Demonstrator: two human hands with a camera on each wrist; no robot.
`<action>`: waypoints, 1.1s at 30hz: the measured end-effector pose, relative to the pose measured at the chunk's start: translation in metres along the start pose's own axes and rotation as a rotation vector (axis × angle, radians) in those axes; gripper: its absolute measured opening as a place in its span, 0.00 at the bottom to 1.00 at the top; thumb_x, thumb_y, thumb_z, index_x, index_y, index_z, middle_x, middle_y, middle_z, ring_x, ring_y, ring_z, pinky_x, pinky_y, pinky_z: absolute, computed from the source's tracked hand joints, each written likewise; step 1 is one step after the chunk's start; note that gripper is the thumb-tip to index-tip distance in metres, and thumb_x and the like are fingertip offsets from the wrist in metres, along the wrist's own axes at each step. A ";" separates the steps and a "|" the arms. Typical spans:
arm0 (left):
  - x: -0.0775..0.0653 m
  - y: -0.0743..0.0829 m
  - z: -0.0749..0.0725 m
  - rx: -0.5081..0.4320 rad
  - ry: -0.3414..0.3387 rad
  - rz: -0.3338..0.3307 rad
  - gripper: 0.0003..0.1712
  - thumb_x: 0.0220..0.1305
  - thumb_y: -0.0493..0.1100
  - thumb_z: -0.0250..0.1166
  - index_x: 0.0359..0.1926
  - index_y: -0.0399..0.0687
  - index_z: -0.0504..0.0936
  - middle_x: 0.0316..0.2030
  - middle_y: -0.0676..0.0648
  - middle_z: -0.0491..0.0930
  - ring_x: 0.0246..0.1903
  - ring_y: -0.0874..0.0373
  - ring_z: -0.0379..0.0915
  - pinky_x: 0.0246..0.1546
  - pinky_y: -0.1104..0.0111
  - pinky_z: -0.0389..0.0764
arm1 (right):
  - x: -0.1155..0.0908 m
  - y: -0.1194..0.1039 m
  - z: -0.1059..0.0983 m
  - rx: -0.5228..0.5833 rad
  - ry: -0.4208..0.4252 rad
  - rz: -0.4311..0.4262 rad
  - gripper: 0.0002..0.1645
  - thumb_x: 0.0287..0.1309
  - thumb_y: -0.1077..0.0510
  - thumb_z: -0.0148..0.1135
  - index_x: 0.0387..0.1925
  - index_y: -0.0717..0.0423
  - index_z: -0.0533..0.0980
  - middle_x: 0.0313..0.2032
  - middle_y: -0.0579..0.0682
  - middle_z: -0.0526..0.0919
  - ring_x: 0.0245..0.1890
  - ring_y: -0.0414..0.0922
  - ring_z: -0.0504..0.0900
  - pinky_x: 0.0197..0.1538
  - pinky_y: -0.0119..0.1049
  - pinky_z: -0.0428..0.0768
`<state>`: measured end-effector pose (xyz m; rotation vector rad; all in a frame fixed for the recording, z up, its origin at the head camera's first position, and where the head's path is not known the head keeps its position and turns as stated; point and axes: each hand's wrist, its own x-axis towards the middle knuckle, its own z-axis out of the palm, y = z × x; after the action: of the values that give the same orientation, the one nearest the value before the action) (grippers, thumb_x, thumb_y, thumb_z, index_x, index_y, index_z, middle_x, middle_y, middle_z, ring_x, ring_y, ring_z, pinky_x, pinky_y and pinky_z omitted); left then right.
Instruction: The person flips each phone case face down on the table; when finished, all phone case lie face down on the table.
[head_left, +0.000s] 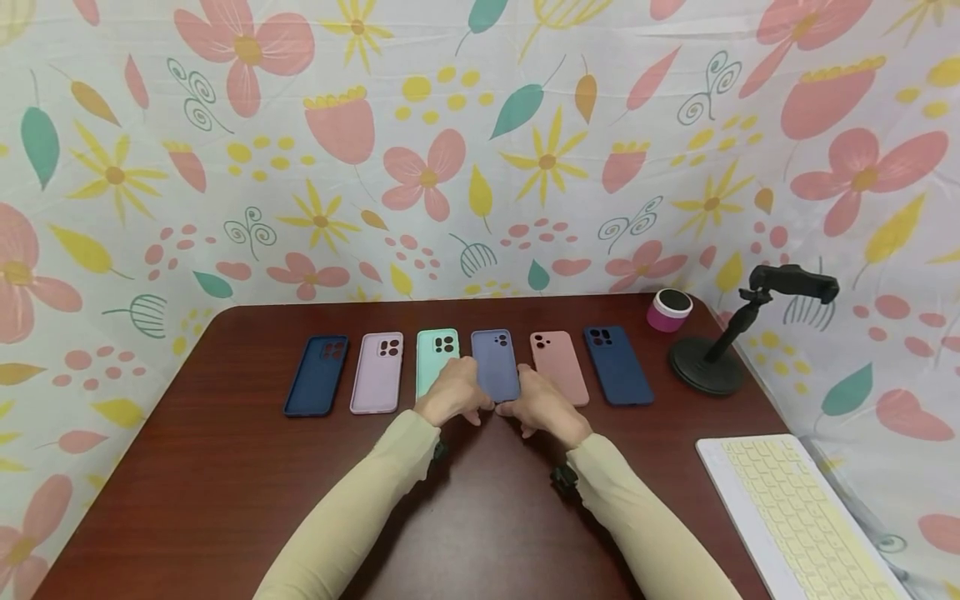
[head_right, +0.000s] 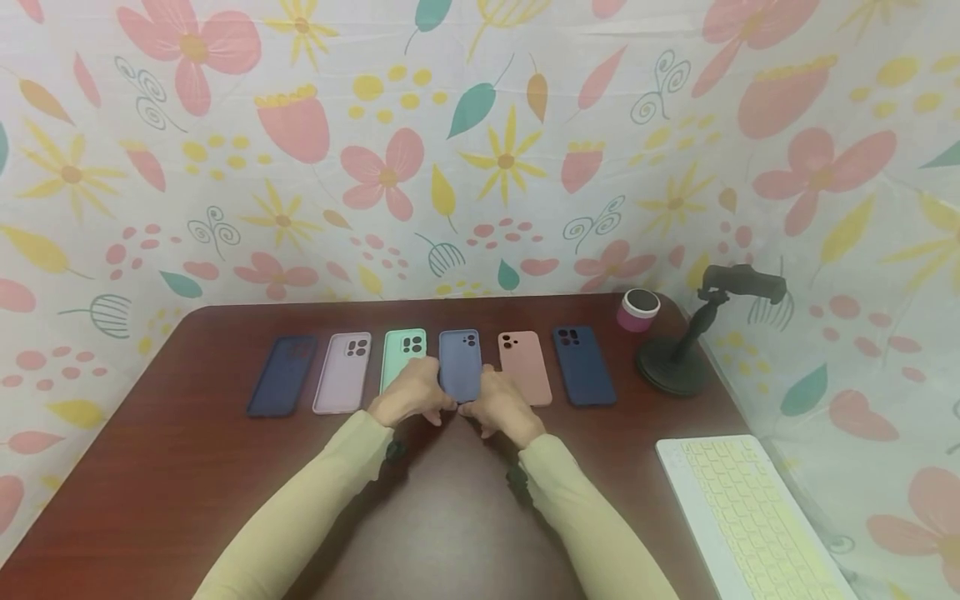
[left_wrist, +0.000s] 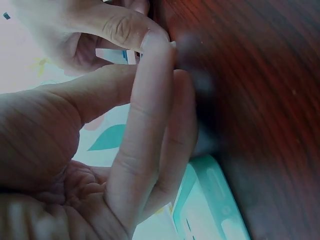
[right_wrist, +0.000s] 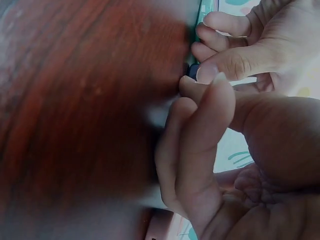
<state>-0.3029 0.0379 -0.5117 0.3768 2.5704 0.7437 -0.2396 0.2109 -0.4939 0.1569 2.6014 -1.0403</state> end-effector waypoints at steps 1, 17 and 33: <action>0.000 0.001 0.000 -0.001 0.001 -0.001 0.19 0.60 0.43 0.82 0.46 0.37 0.87 0.18 0.49 0.88 0.16 0.60 0.88 0.40 0.70 0.90 | 0.000 0.000 0.000 -0.003 0.002 -0.001 0.58 0.62 0.55 0.80 0.84 0.63 0.56 0.47 0.63 0.86 0.15 0.51 0.87 0.24 0.42 0.88; -0.012 0.007 -0.001 -0.057 0.010 0.017 0.12 0.65 0.42 0.77 0.40 0.38 0.86 0.21 0.45 0.88 0.17 0.57 0.88 0.33 0.69 0.90 | 0.006 0.010 0.005 0.017 0.037 -0.006 0.58 0.67 0.56 0.76 0.86 0.61 0.51 0.53 0.67 0.87 0.15 0.49 0.87 0.23 0.41 0.87; -0.028 0.016 -0.002 -0.228 0.035 0.078 0.39 0.76 0.73 0.60 0.29 0.41 0.81 0.19 0.43 0.84 0.14 0.54 0.86 0.23 0.63 0.87 | -0.028 -0.016 -0.014 -0.052 0.116 -0.115 0.53 0.67 0.58 0.76 0.84 0.64 0.57 0.22 0.52 0.83 0.16 0.47 0.83 0.23 0.36 0.81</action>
<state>-0.2774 0.0395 -0.4922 0.3947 2.4798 1.0676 -0.2206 0.2100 -0.4644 0.0569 2.7680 -1.0287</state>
